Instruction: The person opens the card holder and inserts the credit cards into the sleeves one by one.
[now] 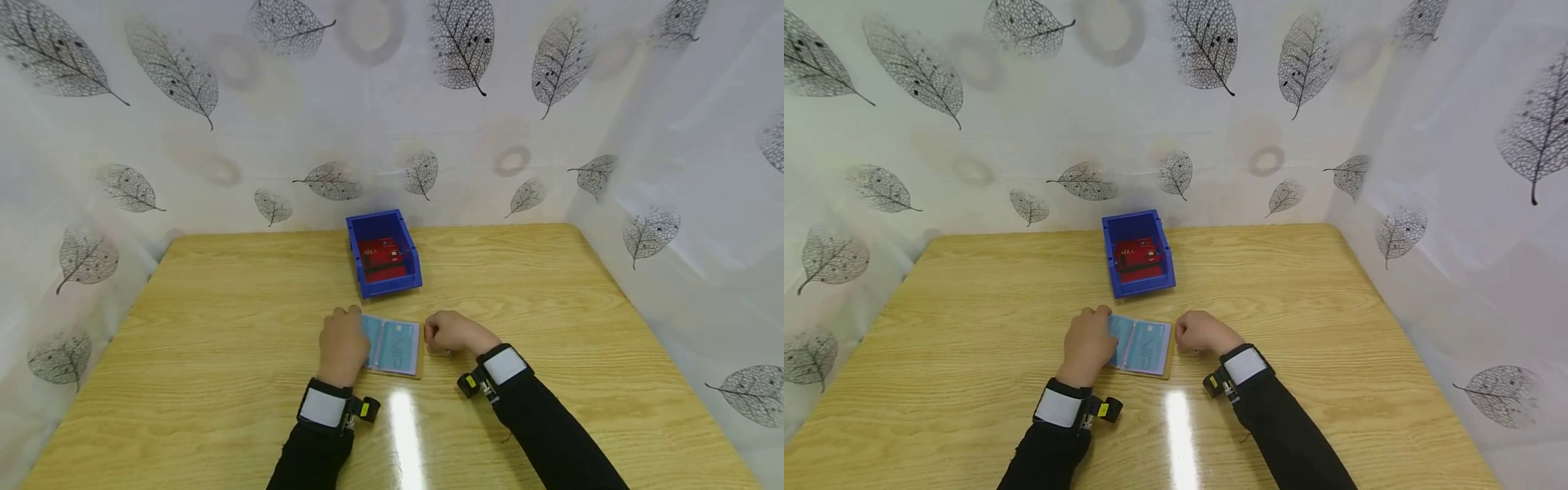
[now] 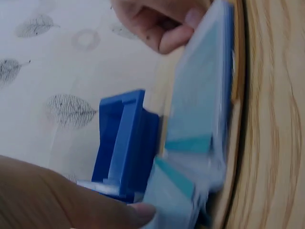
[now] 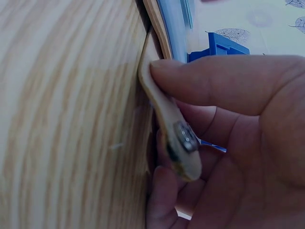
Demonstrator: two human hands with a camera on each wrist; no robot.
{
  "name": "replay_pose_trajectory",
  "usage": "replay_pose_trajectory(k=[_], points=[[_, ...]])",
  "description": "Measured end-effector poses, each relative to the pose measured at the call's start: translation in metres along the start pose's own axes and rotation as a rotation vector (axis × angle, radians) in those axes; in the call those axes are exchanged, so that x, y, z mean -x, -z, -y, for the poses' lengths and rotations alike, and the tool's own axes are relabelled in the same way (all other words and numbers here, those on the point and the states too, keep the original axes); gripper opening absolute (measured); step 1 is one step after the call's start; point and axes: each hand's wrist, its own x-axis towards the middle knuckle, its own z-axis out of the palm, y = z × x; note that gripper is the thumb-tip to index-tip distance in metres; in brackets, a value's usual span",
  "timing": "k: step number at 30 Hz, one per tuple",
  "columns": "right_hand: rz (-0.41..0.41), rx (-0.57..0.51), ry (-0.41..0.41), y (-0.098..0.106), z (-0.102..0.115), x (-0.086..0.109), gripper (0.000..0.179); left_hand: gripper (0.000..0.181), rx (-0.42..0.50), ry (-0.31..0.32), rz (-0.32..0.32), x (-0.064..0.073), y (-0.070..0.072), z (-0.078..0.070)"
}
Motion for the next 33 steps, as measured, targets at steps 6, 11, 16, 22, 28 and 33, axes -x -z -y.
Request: replay_pose_trajectory(k=[6, 11, 16, 22, 28, 33], points=[[-0.004, 0.002, 0.024, -0.001, 0.001, -0.001, 0.015, 0.042, -0.066, -0.107, 0.114, 0.003, -0.025, -0.034], [-0.002, -0.028, 0.032, -0.001, 0.003, -0.001, 0.016, 0.054, -0.116, -0.126, 0.148, 0.008, -0.035, -0.048], [0.0, -0.038, 0.028, 0.002, 0.001, 0.0, 0.016, 0.059, -0.017, -0.107, 0.162, 0.004, -0.031, -0.051], [0.004, -0.016, 0.023, 0.003, -0.001, 0.001, 0.015, 0.043, 0.263, 0.024, 0.239, -0.007, -0.011, -0.032], [0.008, -0.013, 0.042, 0.003, -0.003, 0.001, 0.014, 0.008, 0.254, 0.007, 0.154, -0.009, 0.01, 0.002], [0.002, -0.006, 0.032, 0.003, -0.003, 0.001, 0.015, 0.02, 0.224, 0.059, 0.16, -0.011, 0.017, 0.025]])
